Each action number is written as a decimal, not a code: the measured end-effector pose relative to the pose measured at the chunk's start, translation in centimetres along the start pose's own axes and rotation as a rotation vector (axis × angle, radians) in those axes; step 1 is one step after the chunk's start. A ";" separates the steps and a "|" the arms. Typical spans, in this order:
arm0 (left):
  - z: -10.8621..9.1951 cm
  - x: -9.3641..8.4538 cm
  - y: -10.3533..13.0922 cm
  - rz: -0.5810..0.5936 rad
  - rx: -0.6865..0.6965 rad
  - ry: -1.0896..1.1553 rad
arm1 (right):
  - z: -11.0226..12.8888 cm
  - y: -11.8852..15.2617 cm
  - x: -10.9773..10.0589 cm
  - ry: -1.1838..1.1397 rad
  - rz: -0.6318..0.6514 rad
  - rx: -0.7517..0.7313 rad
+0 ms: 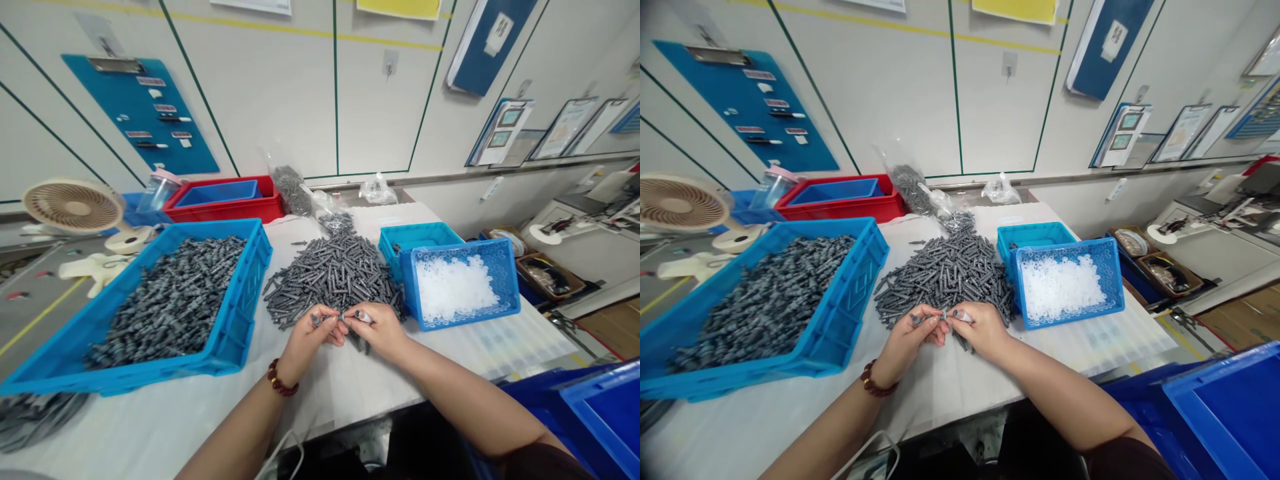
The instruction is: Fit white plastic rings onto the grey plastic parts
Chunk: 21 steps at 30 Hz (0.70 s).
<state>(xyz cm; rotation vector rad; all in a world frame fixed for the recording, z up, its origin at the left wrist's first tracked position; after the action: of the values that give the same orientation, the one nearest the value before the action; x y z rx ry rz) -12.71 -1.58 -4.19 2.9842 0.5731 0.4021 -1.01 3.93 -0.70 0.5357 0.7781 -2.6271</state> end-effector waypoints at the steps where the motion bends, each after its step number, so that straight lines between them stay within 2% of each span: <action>1: 0.2 0.0 0.0 -0.006 -0.024 0.025 | 0.0 0.1 0.0 0.004 -0.010 -0.014; 12: 0.8 0.9 0.6 -0.020 -0.264 0.230 | 1.2 0.6 0.0 -0.038 -0.072 -0.277; 17: 1.4 1.7 1.0 0.023 -0.341 0.299 | 1.5 0.4 0.3 -0.043 -0.054 -0.274; 21: 1.3 1.7 0.9 0.025 -0.301 0.279 | 1.1 0.2 -0.2 0.010 -0.057 -0.206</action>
<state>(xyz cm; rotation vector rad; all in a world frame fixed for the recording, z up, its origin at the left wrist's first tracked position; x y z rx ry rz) -10.49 -1.75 -4.91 2.6663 0.4490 0.8353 -1.03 3.13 0.18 0.4749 1.0661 -2.5565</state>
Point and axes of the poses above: each hand's wrist, its own y-axis away from the middle knuckle, its own x-axis out of the palm, z = x × y, the point moved 7 cm from there along -y, towards the middle knuckle, and after that the axes turned 14 degrees about -z, right-handed, at the moved point
